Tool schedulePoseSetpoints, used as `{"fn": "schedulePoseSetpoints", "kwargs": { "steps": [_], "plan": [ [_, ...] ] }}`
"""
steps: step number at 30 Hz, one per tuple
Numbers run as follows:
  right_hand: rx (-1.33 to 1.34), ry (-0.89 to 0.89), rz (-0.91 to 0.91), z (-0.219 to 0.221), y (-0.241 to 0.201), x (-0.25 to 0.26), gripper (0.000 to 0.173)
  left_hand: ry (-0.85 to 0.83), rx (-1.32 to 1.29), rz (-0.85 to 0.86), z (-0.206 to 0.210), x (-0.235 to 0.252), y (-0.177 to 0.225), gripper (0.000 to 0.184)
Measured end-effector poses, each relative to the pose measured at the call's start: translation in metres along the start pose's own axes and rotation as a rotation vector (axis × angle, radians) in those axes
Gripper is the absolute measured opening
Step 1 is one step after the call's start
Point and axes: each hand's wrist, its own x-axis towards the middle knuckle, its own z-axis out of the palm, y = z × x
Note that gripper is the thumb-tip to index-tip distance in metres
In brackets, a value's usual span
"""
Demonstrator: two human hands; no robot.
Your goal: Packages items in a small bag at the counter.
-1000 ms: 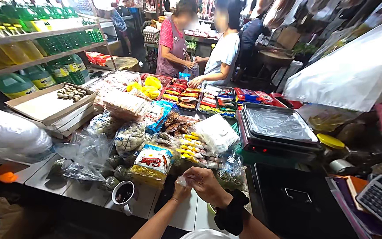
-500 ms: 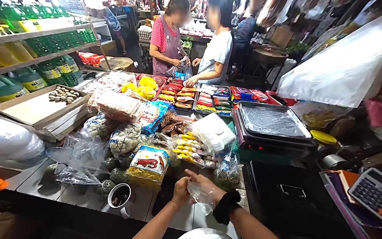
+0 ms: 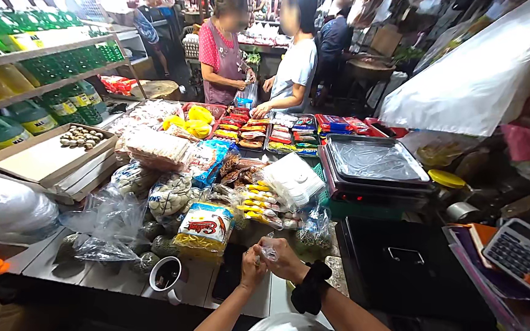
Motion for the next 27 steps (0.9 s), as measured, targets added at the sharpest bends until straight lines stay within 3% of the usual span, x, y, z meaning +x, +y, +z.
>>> {"fn": "schedulePoseSetpoints", "kwargs": {
  "steps": [3, 5, 8, 11, 14, 18, 22, 27],
  "plan": [
    [-0.105, -0.014, -0.111, 0.005, 0.002, -0.005, 0.030, -0.132, -0.099, -0.092, -0.006, 0.001, 0.004, 0.040],
    [-0.137, -0.066, -0.140, 0.004, 0.006, -0.007, 0.027, -0.158, -0.071, -0.031, -0.008, 0.002, 0.001, 0.036],
    [-0.144, -0.126, -0.119, -0.005, 0.004, -0.007, 0.024, -0.064, 0.133, 0.112, -0.007, 0.005, 0.004, 0.029],
    [-0.138, -0.148, -0.101, -0.009, 0.001, -0.007, 0.025, -0.012, 0.213, 0.090, -0.005, 0.003, 0.015, 0.031],
    [-0.120, -0.188, -0.079, -0.005, 0.000, -0.006, 0.028, -0.076, 0.160, -0.048, -0.006, -0.003, 0.016, 0.041],
    [-0.082, -0.203, -0.091, -0.001, 0.002, -0.007, 0.030, -0.105, 0.127, -0.107, -0.004, -0.004, 0.009, 0.042],
    [-0.060, -0.230, -0.093, -0.005, 0.003, -0.007, 0.035, -0.142, 0.058, 0.008, -0.003, 0.002, -0.005, 0.033],
    [-0.096, -0.255, -0.061, -0.012, -0.007, -0.010, 0.031, -0.192, -0.040, 0.023, -0.013, 0.007, 0.003, 0.027]
  ]
}}
